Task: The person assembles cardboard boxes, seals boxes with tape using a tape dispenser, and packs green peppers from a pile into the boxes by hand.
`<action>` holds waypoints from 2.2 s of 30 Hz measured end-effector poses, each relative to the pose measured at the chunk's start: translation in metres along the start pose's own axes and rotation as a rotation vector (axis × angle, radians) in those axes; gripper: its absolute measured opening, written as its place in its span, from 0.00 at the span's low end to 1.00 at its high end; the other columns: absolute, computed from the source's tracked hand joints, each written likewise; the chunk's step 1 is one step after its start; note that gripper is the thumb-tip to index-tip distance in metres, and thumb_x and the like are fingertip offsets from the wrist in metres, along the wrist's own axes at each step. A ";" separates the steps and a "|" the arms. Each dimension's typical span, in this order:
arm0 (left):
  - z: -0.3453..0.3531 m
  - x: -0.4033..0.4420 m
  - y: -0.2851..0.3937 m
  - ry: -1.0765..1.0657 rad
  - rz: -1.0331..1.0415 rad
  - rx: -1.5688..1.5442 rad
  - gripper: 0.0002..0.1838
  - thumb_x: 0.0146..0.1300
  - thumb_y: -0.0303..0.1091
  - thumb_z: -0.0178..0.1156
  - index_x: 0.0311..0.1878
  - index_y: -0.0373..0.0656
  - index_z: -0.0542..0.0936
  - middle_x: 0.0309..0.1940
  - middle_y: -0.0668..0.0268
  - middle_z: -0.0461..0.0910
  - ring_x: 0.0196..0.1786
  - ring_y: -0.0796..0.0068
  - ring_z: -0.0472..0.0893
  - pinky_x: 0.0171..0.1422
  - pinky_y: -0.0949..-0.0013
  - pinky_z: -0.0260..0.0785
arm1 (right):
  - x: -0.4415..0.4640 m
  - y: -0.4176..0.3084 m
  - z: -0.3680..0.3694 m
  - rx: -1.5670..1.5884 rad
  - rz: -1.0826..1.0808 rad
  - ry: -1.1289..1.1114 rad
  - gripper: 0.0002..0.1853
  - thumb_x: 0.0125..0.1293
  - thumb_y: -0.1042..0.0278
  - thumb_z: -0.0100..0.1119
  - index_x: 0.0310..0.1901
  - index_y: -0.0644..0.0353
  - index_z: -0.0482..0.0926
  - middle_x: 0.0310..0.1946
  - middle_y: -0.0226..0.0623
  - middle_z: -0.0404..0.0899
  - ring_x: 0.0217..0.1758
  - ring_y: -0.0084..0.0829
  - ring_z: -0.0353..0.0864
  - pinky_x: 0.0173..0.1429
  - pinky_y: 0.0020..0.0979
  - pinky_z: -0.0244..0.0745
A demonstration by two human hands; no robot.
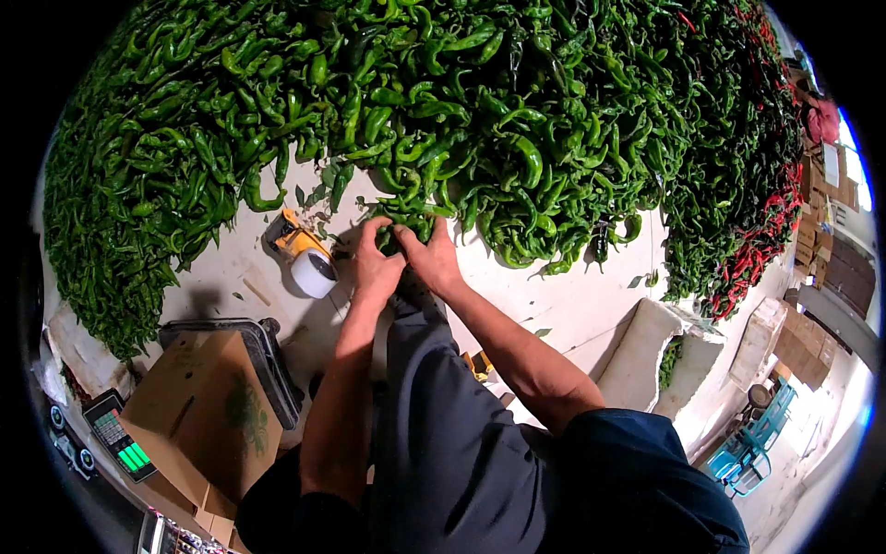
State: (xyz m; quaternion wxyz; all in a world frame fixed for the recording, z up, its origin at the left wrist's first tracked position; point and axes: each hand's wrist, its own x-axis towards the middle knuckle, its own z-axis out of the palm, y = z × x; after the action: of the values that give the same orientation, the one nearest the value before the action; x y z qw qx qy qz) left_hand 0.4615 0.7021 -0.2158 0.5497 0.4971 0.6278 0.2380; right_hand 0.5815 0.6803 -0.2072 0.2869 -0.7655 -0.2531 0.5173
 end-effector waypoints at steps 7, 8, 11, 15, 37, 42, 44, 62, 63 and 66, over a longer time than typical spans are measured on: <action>0.037 0.009 0.043 0.191 0.003 -0.163 0.50 0.55 0.22 0.65 0.80 0.45 0.51 0.73 0.43 0.57 0.75 0.43 0.60 0.78 0.50 0.56 | 0.029 -0.012 -0.012 0.179 -0.138 0.191 0.44 0.67 0.58 0.66 0.75 0.68 0.53 0.57 0.51 0.76 0.55 0.35 0.78 0.56 0.32 0.77; 0.039 0.014 0.050 0.218 -0.036 -0.160 0.51 0.55 0.21 0.65 0.80 0.45 0.50 0.73 0.42 0.56 0.76 0.42 0.59 0.78 0.50 0.56 | 0.039 -0.010 -0.012 0.231 -0.115 0.165 0.45 0.67 0.57 0.66 0.77 0.65 0.51 0.57 0.50 0.76 0.54 0.35 0.78 0.55 0.32 0.78; 0.035 0.037 0.054 0.158 -0.165 -0.429 0.54 0.54 0.25 0.63 0.82 0.47 0.45 0.76 0.46 0.54 0.76 0.48 0.61 0.78 0.54 0.56 | 0.051 -0.038 -0.016 0.286 -0.002 0.082 0.48 0.66 0.53 0.65 0.78 0.67 0.48 0.63 0.57 0.73 0.60 0.42 0.78 0.64 0.35 0.74; 0.010 0.073 0.079 0.095 -0.469 -0.715 0.54 0.56 0.42 0.65 0.82 0.63 0.44 0.76 0.61 0.57 0.73 0.55 0.62 0.68 0.37 0.60 | 0.057 -0.074 -0.018 0.325 0.112 0.011 0.50 0.67 0.50 0.65 0.80 0.61 0.45 0.58 0.55 0.77 0.52 0.36 0.81 0.50 0.32 0.80; 0.023 0.174 0.045 0.269 -0.703 -0.616 0.38 0.60 0.51 0.66 0.68 0.35 0.72 0.62 0.51 0.77 0.60 0.54 0.79 0.63 0.58 0.72 | 0.110 -0.125 0.001 0.209 0.569 0.235 0.45 0.63 0.51 0.66 0.73 0.58 0.51 0.67 0.52 0.64 0.64 0.51 0.72 0.53 0.66 0.76; 0.020 0.102 0.090 0.179 -0.536 -0.508 0.30 0.59 0.45 0.64 0.59 0.34 0.78 0.56 0.52 0.82 0.57 0.54 0.80 0.60 0.59 0.72 | 0.080 -0.094 -0.019 0.204 0.298 0.048 0.42 0.63 0.58 0.65 0.72 0.56 0.50 0.58 0.52 0.72 0.52 0.49 0.79 0.41 0.61 0.82; 0.019 0.099 0.077 0.041 -0.572 -0.567 0.33 0.56 0.49 0.65 0.63 0.44 0.74 0.61 0.56 0.76 0.61 0.54 0.75 0.58 0.45 0.69 | 0.070 -0.086 -0.025 0.161 0.232 0.014 0.38 0.66 0.60 0.61 0.74 0.51 0.53 0.53 0.47 0.77 0.49 0.44 0.81 0.39 0.54 0.84; 0.017 0.025 0.101 0.028 -0.031 -0.461 0.27 0.67 0.42 0.60 0.65 0.37 0.76 0.58 0.55 0.78 0.58 0.62 0.78 0.63 0.62 0.69 | 0.022 -0.076 -0.074 0.175 -0.143 -0.220 0.27 0.63 0.82 0.57 0.65 0.58 0.71 0.41 0.33 0.82 0.35 0.23 0.79 0.32 0.22 0.73; 0.013 0.017 0.106 0.055 0.113 -0.387 0.27 0.68 0.39 0.59 0.67 0.37 0.74 0.61 0.57 0.77 0.61 0.64 0.77 0.65 0.64 0.67 | 0.001 -0.101 -0.075 0.215 -0.161 -0.232 0.28 0.63 0.82 0.57 0.66 0.58 0.71 0.47 0.35 0.80 0.45 0.25 0.80 0.45 0.24 0.76; -0.003 -0.004 0.136 0.116 0.303 -0.493 0.27 0.67 0.33 0.60 0.70 0.40 0.72 0.61 0.52 0.74 0.63 0.57 0.75 0.67 0.60 0.67 | -0.021 -0.120 -0.083 0.121 -0.412 -0.228 0.30 0.62 0.81 0.58 0.68 0.58 0.70 0.57 0.38 0.75 0.58 0.29 0.76 0.62 0.29 0.72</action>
State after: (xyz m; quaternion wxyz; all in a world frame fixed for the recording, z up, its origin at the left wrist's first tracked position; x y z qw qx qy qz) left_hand 0.5081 0.7526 -0.0983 0.5754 0.4219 0.5001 0.4907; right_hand 0.6412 0.7356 -0.0847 0.4011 -0.6159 -0.4031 0.5452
